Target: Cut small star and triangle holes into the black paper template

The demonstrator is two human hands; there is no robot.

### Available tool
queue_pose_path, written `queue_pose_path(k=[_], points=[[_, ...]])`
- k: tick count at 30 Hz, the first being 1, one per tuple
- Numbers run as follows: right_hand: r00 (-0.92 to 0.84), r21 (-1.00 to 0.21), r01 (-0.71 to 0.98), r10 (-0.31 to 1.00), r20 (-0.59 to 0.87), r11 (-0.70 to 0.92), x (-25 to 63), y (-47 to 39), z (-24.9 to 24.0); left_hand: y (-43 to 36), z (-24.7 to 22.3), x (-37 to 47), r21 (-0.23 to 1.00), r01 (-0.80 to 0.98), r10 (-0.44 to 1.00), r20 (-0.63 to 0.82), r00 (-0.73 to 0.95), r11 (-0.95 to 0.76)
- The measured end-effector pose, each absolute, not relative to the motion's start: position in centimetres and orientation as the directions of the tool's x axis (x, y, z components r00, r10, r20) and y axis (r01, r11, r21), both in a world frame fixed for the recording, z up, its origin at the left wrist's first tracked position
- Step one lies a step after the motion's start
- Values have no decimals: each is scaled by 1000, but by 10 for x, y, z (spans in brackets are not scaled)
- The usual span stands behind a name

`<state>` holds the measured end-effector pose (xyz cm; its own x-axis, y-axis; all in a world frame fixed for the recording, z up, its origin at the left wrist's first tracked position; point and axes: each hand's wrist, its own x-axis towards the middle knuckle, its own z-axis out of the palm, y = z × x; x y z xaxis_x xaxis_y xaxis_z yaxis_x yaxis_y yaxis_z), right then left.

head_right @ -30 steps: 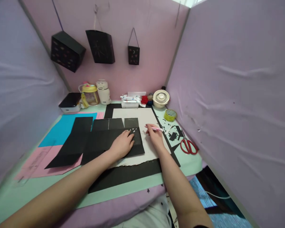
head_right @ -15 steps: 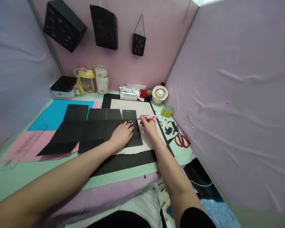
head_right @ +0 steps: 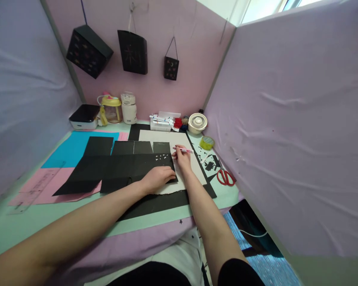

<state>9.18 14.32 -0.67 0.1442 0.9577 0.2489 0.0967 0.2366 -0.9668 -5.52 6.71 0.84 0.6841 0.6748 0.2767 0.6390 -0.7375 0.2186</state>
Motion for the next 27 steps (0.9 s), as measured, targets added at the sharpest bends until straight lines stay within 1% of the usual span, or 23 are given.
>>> queue_pose_path(k=[6,9,14,20,27], points=[[142,-962,118,955,261,245,91,143,-8,63,14,-59,195,756,766,341,545,-625],[131,-951,157,948,289,268,91,141,-7,67,10,-63,184,799,799,341,495,-573],[85,-933,226,948,306,281,91,136,-4,73,-1,-64,178,815,823,273,497,-551],[30,-903,313,948,318,294,92,135,-4,72,0,-62,169,812,820,261,509,-558],[76,-909,321,949,306,267,96,131,1,62,4,-60,168,825,830,273,487,-539]])
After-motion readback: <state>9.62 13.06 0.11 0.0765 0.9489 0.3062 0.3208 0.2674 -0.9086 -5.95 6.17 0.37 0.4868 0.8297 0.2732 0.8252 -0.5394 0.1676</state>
